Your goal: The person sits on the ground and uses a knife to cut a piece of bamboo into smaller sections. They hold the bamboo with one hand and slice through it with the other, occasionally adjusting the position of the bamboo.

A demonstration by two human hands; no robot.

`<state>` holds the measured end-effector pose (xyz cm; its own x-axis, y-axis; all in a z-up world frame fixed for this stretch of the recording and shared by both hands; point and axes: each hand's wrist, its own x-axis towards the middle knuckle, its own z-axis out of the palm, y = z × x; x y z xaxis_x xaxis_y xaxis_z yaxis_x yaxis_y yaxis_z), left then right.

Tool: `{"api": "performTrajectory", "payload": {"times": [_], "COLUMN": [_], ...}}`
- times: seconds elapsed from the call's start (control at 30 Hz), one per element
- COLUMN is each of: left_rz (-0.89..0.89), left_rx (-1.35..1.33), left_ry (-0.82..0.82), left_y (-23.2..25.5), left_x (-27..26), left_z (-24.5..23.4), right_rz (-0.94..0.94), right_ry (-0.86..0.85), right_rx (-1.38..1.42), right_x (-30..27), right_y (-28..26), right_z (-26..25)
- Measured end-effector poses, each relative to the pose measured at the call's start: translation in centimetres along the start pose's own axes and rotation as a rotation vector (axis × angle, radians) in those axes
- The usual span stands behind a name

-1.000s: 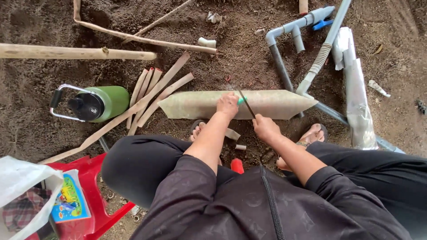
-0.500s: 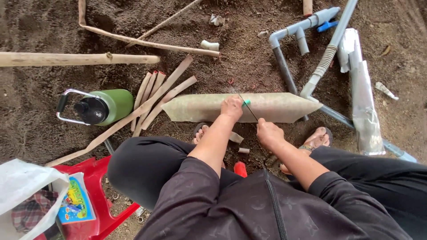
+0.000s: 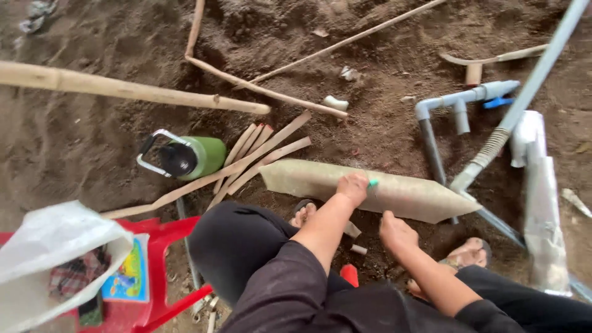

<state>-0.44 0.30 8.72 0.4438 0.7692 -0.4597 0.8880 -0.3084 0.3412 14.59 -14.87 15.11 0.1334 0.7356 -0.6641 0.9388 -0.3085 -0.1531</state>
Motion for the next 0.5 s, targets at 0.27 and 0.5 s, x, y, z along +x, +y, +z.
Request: {"api": "performTrajectory", "payload": {"times": [0.27, 0.5], "left_rz": [0.037, 0.015], "left_rx": [-0.005, 0.067], "left_ry": [0.003, -0.045], "left_y": [1.3, 2.4], "left_x": [-0.9, -1.5], "left_z": [-2.4, -3.2], "right_rz": [-0.225, -0.111], "right_ry": [-0.011, 0.088], "right_rx": [-0.178, 0.082], "right_x": [0.9, -1.3], "right_y": [0.3, 0.1], "right_z": [-1.6, -2.9]}}
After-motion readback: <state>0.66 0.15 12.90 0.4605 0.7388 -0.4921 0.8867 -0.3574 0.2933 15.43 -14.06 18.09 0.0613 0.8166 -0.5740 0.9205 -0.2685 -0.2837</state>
